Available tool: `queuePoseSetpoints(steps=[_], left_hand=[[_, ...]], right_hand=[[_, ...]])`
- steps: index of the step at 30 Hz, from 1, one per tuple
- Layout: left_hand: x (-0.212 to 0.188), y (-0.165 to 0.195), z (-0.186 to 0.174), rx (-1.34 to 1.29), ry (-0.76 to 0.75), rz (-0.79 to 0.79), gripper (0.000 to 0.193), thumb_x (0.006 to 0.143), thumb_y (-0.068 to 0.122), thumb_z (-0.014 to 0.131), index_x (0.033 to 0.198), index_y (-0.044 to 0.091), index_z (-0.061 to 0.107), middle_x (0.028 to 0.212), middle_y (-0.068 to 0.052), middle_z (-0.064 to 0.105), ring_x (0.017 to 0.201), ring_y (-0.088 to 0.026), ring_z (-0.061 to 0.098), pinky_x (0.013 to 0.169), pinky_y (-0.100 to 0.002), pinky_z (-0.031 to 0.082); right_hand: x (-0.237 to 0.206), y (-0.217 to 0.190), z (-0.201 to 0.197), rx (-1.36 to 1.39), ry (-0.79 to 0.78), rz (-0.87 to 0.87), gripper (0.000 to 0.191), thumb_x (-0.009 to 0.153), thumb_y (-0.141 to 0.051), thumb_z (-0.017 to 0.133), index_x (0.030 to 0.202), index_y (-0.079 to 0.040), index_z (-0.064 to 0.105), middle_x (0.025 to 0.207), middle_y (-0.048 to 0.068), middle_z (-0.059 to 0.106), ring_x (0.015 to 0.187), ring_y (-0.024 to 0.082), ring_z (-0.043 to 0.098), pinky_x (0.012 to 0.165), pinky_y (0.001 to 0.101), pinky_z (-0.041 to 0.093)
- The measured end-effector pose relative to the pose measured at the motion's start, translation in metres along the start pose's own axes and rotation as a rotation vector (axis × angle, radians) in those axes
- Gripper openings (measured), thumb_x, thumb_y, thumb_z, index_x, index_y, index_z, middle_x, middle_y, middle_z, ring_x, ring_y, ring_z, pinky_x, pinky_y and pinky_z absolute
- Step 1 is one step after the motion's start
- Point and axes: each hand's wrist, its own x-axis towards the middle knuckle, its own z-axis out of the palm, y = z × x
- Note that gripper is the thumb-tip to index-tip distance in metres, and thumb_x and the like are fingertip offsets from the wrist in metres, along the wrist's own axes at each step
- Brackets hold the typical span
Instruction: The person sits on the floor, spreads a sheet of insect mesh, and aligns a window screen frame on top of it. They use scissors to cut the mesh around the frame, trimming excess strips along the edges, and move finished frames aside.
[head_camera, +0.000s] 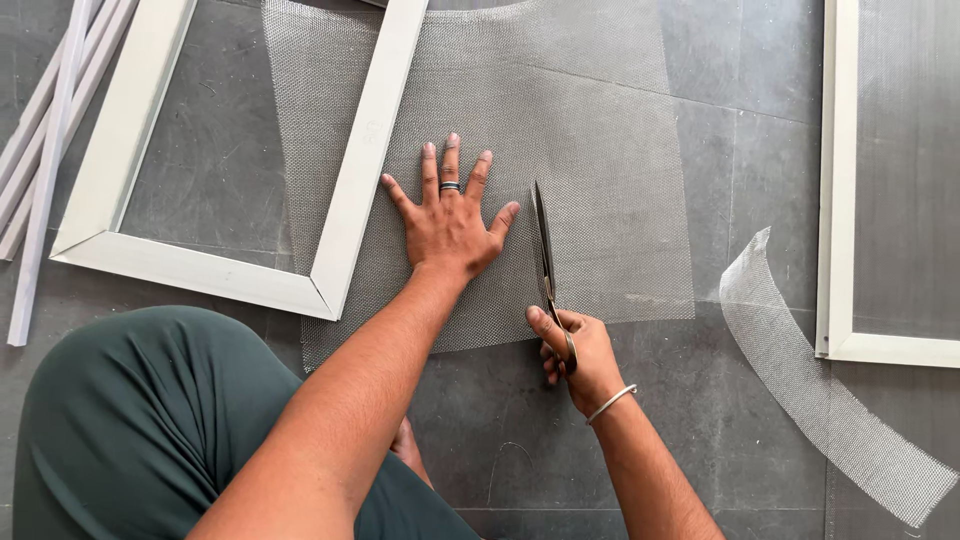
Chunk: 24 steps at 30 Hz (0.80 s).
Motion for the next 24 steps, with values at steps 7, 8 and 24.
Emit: queuePoseSetpoints(steps=[7, 8, 24], left_hand=[[-0.001, -0.001, 0.0, -0.01, -0.005, 0.002, 0.079, 0.093, 0.077, 0.021, 0.161, 0.039, 0.016, 0.171, -0.003, 0.003, 0.157, -0.03, -0.002, 0.114, -0.079, -0.003], [-0.001, -0.001, 0.0, -0.004, -0.009, 0.0, 0.079, 0.092, 0.077, 0.021, 0.161, 0.039, 0.015, 0.171, -0.003, 0.002, 0.156, -0.03, -0.002, 0.114, -0.079, -0.003], [0.001, -0.001, 0.003, -0.005, 0.007, -0.003, 0.077, 0.094, 0.076, 0.019, 0.161, 0.038, 0.017, 0.171, -0.002, 0.003, 0.157, -0.03, 0.0, 0.113, -0.079, -0.003]], right_hand=[[0.0, 0.002, 0.002, -0.019, 0.011, 0.018, 0.044, 0.079, -0.045, 0.083, 0.071, -0.007, 0.062, 0.058, 0.0, 0.052, 0.045, 0.009, 0.051, 0.038, 0.0263, 0.043], [0.0, 0.0, 0.002, -0.028, 0.012, 0.019, 0.043, 0.079, -0.045, 0.083, 0.071, -0.007, 0.063, 0.058, 0.0, 0.053, 0.045, 0.01, 0.052, 0.038, 0.0264, 0.044], [0.026, -0.029, 0.01, -0.007, 0.004, -0.009, 0.051, 0.081, -0.054, 0.078, 0.082, -0.004, 0.067, 0.06, -0.003, 0.052, 0.043, 0.005, 0.048, 0.04, 0.0227, 0.046]])
